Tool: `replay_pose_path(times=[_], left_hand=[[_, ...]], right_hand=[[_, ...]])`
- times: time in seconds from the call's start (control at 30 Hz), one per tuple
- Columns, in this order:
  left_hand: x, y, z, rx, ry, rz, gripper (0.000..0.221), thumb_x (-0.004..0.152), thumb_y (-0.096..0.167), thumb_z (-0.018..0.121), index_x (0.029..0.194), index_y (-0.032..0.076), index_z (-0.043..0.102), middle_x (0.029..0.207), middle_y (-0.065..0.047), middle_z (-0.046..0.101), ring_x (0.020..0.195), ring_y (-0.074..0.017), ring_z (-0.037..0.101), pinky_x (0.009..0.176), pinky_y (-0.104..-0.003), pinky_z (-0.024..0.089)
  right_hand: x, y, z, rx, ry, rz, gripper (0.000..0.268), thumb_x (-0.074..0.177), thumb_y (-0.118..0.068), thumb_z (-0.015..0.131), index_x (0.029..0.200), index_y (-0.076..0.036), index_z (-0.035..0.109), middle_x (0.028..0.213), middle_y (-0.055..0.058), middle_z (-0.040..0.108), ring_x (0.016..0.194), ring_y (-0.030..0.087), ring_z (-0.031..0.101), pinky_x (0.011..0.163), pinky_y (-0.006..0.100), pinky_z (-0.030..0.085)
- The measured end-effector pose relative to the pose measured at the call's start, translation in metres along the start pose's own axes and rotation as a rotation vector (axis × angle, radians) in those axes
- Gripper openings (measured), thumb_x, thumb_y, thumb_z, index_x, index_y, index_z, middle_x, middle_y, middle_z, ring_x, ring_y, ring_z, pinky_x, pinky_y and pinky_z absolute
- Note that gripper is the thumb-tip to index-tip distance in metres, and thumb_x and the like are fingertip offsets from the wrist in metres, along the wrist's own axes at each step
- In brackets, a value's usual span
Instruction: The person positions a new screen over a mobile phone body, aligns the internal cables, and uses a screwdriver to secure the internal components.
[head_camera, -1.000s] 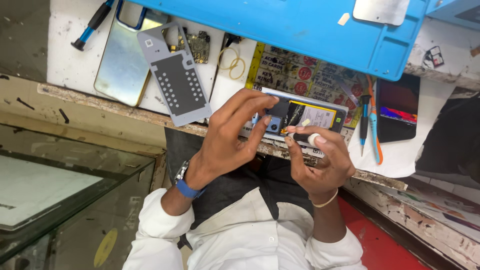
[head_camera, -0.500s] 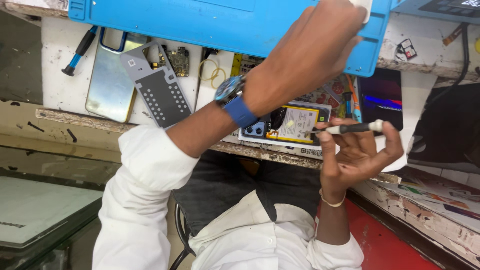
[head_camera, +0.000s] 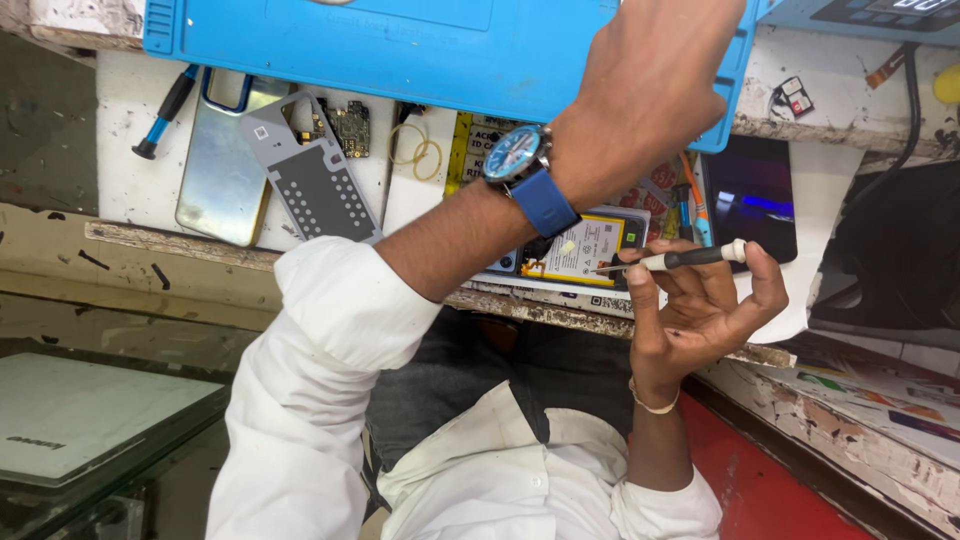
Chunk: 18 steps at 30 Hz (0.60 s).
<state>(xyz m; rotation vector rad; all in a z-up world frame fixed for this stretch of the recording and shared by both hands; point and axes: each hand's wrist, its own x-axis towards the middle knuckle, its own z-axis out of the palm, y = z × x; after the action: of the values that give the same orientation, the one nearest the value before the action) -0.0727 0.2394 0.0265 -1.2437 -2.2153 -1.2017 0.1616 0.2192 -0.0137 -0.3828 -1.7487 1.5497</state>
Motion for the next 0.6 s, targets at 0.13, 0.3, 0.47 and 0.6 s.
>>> replay_pose_path(times=[0.13, 0.3, 0.47, 0.6], left_hand=[[-0.001, 0.008, 0.005, -0.023, 0.13, 0.088, 0.035, 0.068, 0.001, 0.072, 0.1, 0.006, 0.059, 0.083, -0.012, 0.063, 0.072, -0.0353, 0.064, 0.055, -0.043, 0.052], [0.002, 0.022, 0.011, 0.068, 0.102, 0.069, 0.034, 0.072, -0.003, 0.069, 0.104, 0.003, 0.059, 0.083, -0.013, 0.062, 0.069, -0.0302, 0.065, 0.049, -0.04, 0.05], [0.002, 0.013, 0.009, 0.037, 0.09, 0.028, 0.032, 0.074, -0.001, 0.069, 0.104, 0.005, 0.06, 0.082, -0.011, 0.062, 0.067, -0.0296, 0.065, 0.051, -0.039, 0.051], [-0.001, 0.015, 0.009, 0.023, 0.139, 0.048, 0.031, 0.073, -0.002, 0.069, 0.102, 0.004, 0.06, 0.085, -0.015, 0.064, 0.073, -0.0347, 0.067, 0.054, -0.042, 0.053]], right_hand=[[0.001, 0.0, 0.002, 0.021, -0.005, -0.002, 0.073, 0.108, 0.015, 0.07, 0.151, -0.018, 0.021, 0.117, 0.018, 0.065, 0.109, 0.026, 0.074, 0.099, 0.032, 0.064], [0.001, -0.001, 0.005, 0.0, -0.009, -0.02, 0.073, 0.108, 0.016, 0.071, 0.152, -0.017, 0.022, 0.117, 0.019, 0.065, 0.106, 0.024, 0.07, 0.097, 0.03, 0.059], [0.001, 0.0, 0.004, -0.005, 0.002, -0.029, 0.073, 0.106, 0.015, 0.071, 0.151, -0.017, 0.022, 0.12, 0.02, 0.067, 0.108, 0.024, 0.072, 0.098, 0.03, 0.062], [0.001, 0.002, 0.003, -0.019, -0.004, -0.036, 0.073, 0.108, 0.015, 0.071, 0.152, -0.016, 0.022, 0.116, 0.019, 0.065, 0.106, 0.024, 0.07, 0.101, 0.031, 0.063]])
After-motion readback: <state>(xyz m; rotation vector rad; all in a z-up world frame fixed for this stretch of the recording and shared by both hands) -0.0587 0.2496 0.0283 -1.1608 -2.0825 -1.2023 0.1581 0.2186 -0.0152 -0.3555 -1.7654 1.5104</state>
